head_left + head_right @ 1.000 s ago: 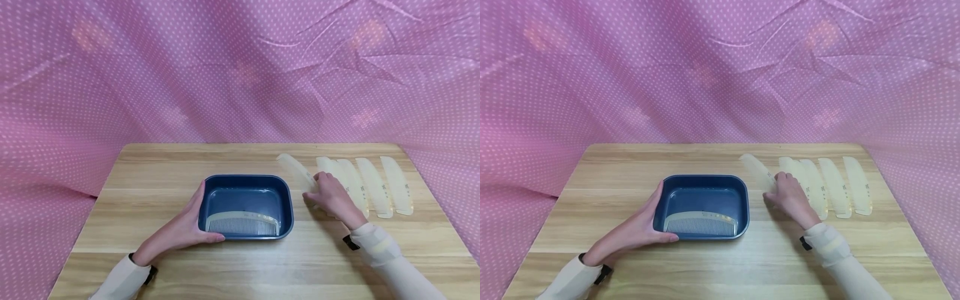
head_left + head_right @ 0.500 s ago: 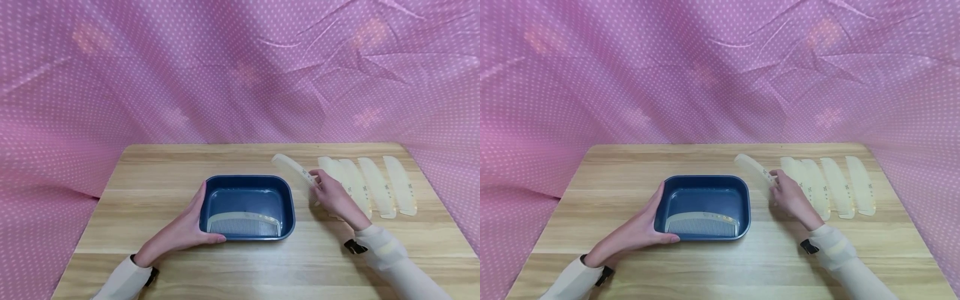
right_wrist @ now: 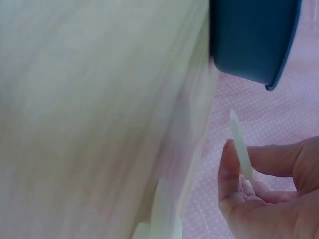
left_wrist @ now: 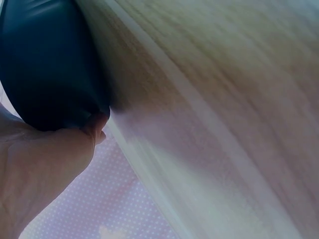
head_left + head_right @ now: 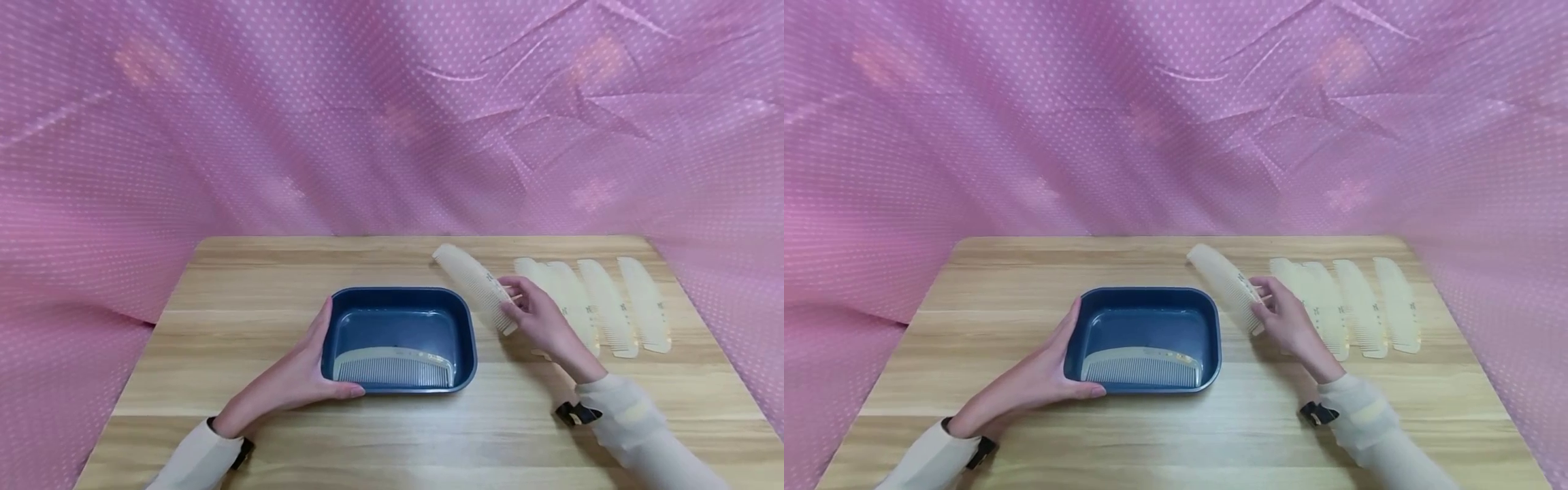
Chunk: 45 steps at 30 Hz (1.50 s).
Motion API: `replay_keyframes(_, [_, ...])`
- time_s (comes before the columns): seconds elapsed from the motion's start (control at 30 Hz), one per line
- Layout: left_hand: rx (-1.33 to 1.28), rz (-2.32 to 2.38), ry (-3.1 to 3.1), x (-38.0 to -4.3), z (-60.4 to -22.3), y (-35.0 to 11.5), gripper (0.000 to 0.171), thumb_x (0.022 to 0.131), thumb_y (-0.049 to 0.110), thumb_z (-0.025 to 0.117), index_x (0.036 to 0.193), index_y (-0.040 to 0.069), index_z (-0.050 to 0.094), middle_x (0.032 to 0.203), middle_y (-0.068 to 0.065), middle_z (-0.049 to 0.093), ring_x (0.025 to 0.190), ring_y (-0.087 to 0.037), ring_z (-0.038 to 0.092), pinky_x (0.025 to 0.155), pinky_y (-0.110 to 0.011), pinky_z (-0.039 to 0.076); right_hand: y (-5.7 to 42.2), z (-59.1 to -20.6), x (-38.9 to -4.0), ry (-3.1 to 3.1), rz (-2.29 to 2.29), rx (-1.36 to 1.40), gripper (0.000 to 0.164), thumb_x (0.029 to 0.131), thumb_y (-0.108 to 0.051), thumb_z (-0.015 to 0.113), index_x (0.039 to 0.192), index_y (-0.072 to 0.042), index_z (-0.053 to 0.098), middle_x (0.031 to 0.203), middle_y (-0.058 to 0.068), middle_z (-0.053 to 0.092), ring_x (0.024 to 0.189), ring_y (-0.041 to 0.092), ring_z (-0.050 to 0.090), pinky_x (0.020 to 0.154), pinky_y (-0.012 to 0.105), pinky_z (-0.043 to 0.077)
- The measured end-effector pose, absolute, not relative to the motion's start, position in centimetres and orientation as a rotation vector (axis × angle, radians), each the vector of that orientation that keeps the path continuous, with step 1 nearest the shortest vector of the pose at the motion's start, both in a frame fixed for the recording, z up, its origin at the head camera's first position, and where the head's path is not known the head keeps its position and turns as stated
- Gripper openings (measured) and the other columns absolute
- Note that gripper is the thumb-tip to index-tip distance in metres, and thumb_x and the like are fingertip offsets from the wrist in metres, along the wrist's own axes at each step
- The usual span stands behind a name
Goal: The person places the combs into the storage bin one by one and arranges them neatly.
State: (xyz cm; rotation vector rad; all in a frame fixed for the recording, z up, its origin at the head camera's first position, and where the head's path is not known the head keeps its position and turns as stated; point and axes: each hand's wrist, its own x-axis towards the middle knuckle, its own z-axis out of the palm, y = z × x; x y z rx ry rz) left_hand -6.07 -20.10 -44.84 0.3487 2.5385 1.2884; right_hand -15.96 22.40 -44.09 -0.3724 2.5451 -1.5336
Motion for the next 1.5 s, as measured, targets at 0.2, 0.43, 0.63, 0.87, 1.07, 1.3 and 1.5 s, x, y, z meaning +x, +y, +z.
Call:
replay_keyframes(0.2, [0.369, 1.25, 2.567, -5.9, -45.0, -20.2, 0.152, 0.077, 0.055, 0.098, 0.174, 0.03, -0.017, 0.182, -0.005, -0.004, 0.164, -0.036, 0.013, 0.121, -0.07, 0.03, 22.2, -43.5, -15.6, 2.331, -1.754, -0.161, 0.047, 0.108, 0.002, 0.063, 0.153, 0.007, 0.05, 0.125, 0.023, 0.065, 0.1, 0.012, 0.066, 0.081, 0.023, 0.057])
replay_keyframes(0.43, [0.333, 1.234, 2.569, -6.0, -44.9, -20.2, 0.151, 0.078, 0.055, 0.098, 0.174, 0.03, -0.017, 0.182, -0.006, -0.005, 0.164, -0.038, 0.013, 0.121, -0.071, 0.03, 21.3, -42.6, -15.1, 2.22, -1.817, -0.154, 0.046, 0.11, -0.005, 0.064, 0.153, 0.005, 0.052, 0.122, 0.012, 0.067, 0.104, 0.013, 0.065, 0.086, 0.025, 0.055])
replay_keyframes(0.63, [0.364, 1.25, 2.566, -6.2, -44.9, -20.2, 0.151, 0.079, 0.053, 0.098, 0.174, 0.028, -0.017, 0.182, -0.007, -0.004, 0.164, -0.038, 0.013, 0.121, -0.07, 0.029, 20.2, -41.8, -14.3, 2.196, -1.812, -0.264, 0.041, 0.112, -0.004, 0.06, 0.15, 0.007, 0.053, 0.123, 0.016, 0.068, 0.104, 0.015, 0.066, 0.089, 0.025, 0.056])
replay_keyframes(0.87, [0.37, 1.265, 2.561, -6.3, -44.8, -20.3, 0.152, 0.078, 0.051, 0.099, 0.174, 0.029, -0.017, 0.182, -0.008, -0.003, 0.164, -0.038, 0.014, 0.121, -0.071, 0.029, 18.9, -41.4, -13.5, 2.198, -1.741, -0.374, 0.038, 0.111, -0.004, 0.061, 0.148, 0.004, 0.057, 0.12, 0.022, 0.067, 0.1, 0.02, 0.067, 0.079, 0.026, 0.057])
replay_keyframes(1.07, [0.352, 1.258, 2.564, -6.1, -44.8, -20.2, 0.153, 0.077, 0.052, 0.1, 0.174, 0.03, -0.017, 0.182, -0.007, -0.003, 0.164, -0.036, 0.013, 0.122, -0.069, 0.027, 17.9, -41.4, -13.2, 2.19, -1.696, -0.496, 0.034, 0.108, 0.001, 0.063, 0.143, 0.004, 0.062, 0.109, 0.019, 0.07, 0.094, 0.02, 0.069, 0.075, 0.027, 0.058])
replay_keyframes(1.3, [0.341, 1.269, 2.553, -6.2, -44.8, -20.2, 0.152, 0.077, 0.052, 0.099, 0.173, 0.033, -0.017, 0.182, -0.006, -0.004, 0.164, -0.036, 0.013, 0.123, -0.07, 0.025, 16.8, -41.3, -13.0, 2.199, -1.645, -0.597, 0.03, 0.107, 0.001, 0.065, 0.138, 0.0, 0.067, 0.102, 0.012, 0.07, 0.09, 0.022, 0.066, 0.072, 0.027, 0.056])
replay_keyframes(1.5, [0.342, 1.279, 2.548, -6.1, -44.7, -20.2, 0.152, 0.078, 0.049, 0.1, 0.173, 0.033, -0.018, 0.182, -0.007, -0.003, 0.164, -0.037, 0.014, 0.122, -0.071, 0.024, 15.7, -41.3, -13.0, 2.191, -1.581, -0.679, 0.028, 0.106, 0.004, 0.065, 0.134, 0.001, 0.069, 0.105, 0.01, 0.072, 0.094, 0.023, 0.067, 0.078, 0.027, 0.056])
